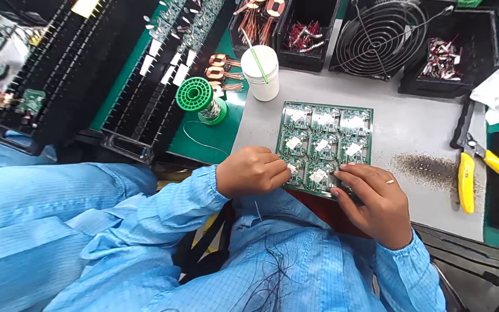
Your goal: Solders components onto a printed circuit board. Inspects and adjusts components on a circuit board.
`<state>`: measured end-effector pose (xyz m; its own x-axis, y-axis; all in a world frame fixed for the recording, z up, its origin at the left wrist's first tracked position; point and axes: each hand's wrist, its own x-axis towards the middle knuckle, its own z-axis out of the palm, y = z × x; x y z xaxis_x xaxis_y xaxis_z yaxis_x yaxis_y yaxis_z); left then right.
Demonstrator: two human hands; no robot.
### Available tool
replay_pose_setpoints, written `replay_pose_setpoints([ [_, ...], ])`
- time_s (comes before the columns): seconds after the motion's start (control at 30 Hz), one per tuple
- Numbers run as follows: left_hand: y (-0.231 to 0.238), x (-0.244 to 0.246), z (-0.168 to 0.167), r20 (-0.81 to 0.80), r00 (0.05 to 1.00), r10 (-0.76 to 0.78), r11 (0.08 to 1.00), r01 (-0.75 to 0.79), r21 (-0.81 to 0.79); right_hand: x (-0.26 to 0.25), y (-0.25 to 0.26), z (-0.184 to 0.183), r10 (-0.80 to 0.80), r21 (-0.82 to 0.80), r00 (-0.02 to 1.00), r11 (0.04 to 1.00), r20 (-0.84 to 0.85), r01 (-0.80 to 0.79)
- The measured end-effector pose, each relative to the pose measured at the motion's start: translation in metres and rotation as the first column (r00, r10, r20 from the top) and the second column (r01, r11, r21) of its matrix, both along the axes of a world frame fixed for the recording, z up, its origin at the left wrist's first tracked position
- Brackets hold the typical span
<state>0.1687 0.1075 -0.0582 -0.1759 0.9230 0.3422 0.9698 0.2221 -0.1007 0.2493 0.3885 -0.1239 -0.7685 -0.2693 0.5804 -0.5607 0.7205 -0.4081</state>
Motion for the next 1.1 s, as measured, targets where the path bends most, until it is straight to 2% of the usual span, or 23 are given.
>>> replay_pose_setpoints([
  [0.13, -0.003, -0.003, 0.005, 0.081, 0.997, 0.007, 1.0, -0.006, -0.013, 0.0, 0.001, 0.0, 0.0, 0.0, 1.0, 1.0, 0.002, 0.0],
  [0.43, 0.002, -0.001, 0.007, 0.016, 1.0, -0.008, 0.998, 0.009, -0.063, 0.0, 0.0, 0.0, -0.004, 0.002, 1.0, 1.0, 0.014, 0.004],
  [0.73, -0.006, -0.005, 0.002, 0.07, 0.997, -0.02, 1.0, 0.019, 0.005, 0.0, 0.001, 0.0, 0.002, -0.01, 1.0, 1.0, 0.011, -0.002],
  [0.93, -0.004, -0.002, -0.001, -0.003, 1.0, -0.028, 1.0, 0.028, 0.004, 0.0, 0.001, 0.0, -0.005, -0.008, 1.0, 1.0, 0.023, 0.005],
  [1.1, -0.004, -0.006, -0.005, 0.021, 1.0, -0.021, 0.998, 0.02, 0.057, 0.001, 0.001, 0.001, -0.007, -0.012, 0.999, 1.0, 0.031, 0.007],
])
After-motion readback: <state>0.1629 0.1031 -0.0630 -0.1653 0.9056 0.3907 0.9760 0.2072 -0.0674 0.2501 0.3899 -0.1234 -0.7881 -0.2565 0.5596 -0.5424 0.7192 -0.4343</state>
